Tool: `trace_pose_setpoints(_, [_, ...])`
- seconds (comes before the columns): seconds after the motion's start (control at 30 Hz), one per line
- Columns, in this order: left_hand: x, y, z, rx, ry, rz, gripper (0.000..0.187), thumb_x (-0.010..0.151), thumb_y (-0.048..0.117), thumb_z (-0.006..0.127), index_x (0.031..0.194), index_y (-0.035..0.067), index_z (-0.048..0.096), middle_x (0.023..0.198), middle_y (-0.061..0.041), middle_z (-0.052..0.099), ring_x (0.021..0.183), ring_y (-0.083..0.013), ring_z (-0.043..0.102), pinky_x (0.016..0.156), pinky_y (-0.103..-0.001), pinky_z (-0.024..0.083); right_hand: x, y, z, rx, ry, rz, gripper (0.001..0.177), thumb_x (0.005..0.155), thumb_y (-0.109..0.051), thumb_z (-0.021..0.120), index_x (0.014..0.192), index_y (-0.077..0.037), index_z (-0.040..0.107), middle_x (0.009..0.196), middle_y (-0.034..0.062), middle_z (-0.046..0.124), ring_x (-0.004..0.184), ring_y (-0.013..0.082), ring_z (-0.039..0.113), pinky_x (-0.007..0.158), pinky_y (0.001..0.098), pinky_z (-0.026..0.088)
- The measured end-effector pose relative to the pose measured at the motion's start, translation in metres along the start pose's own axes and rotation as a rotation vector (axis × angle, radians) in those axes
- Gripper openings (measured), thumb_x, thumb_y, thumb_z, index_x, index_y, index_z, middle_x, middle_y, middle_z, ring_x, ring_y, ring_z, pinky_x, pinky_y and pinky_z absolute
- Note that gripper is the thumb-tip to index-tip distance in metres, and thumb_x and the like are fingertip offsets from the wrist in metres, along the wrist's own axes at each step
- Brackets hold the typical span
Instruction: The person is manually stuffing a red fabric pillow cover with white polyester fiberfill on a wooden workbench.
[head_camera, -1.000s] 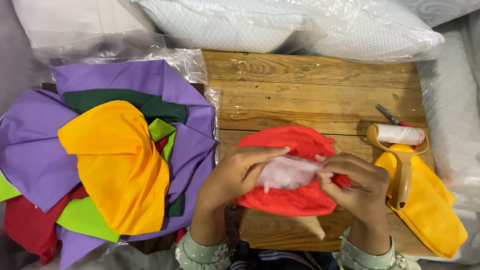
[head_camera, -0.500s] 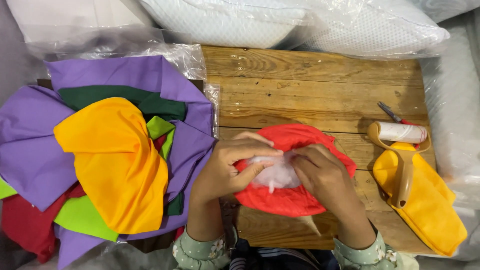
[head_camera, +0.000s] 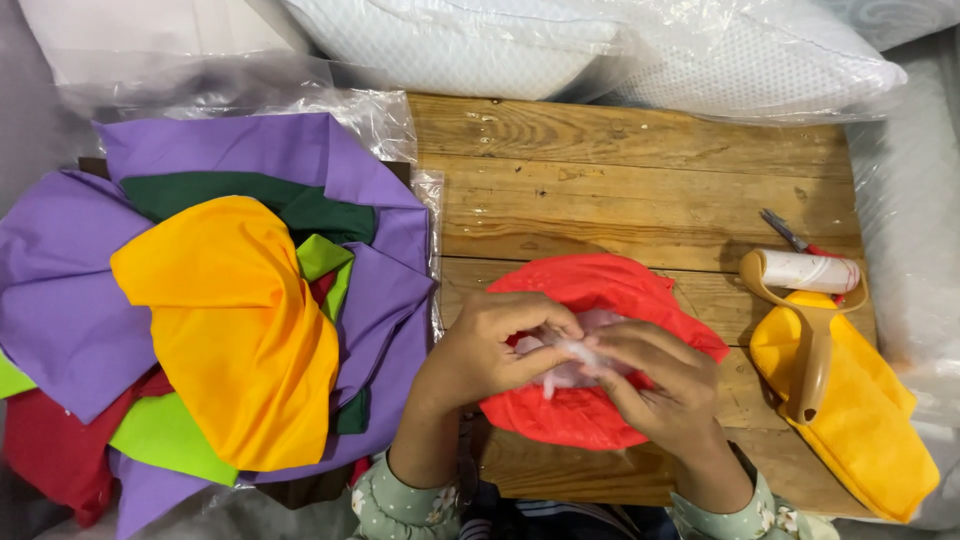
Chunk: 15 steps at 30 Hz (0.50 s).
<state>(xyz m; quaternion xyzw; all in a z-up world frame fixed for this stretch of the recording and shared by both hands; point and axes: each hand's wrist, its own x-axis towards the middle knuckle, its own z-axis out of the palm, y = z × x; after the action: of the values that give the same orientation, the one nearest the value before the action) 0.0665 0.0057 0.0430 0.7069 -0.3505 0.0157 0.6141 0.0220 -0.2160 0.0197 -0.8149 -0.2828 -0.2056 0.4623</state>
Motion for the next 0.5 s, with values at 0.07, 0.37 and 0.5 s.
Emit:
trace_pose_setpoints(0.07, [-0.001, -0.003, -0.001, 0.025, 0.007, 0.033, 0.003, 0.093, 0.003, 0.072, 0.095, 0.005, 0.070, 0.090, -0.004, 0.073, 0.075, -0.0160, 0.067, 0.071, -0.027, 0.053, 0.005, -0.008, -0.004, -0.022, -0.001, -0.011, 0.009, 0.088, -0.004, 0.073, 0.097, 0.000, 0.075, 0.098, 0.0147, 0.075, 0.088, 0.0265, 0.076, 0.091, 0.0355, 0.066])
trace_pose_setpoints(0.37, [-0.012, -0.042, 0.005, 0.285, -0.007, 0.174, 0.017, 0.099, 0.026, 0.064, 0.094, 0.011, 0.073, 0.094, -0.004, 0.073, 0.089, -0.0233, 0.067, 0.099, -0.041, 0.042, -0.010, 0.019, -0.030, -0.206, -0.259, -0.058, 0.011, 0.095, 0.001, 0.067, 0.098, -0.006, 0.075, 0.100, 0.0073, 0.076, 0.091, 0.0191, 0.072, 0.091, 0.0285, 0.053])
trace_pose_setpoints(0.5, [-0.008, -0.059, 0.032, 0.705, -0.064, -0.170, 0.023, 0.072, 0.041, 0.074, 0.087, 0.027, 0.085, 0.142, -0.004, 0.052, 0.137, -0.0375, 0.042, 0.109, -0.055, 0.040, -0.006, 0.117, -0.034, -0.157, -0.347, -0.222, 0.013, 0.093, -0.001, 0.071, 0.103, -0.007, 0.076, 0.098, 0.0066, 0.074, 0.088, 0.0223, 0.069, 0.090, 0.0311, 0.052])
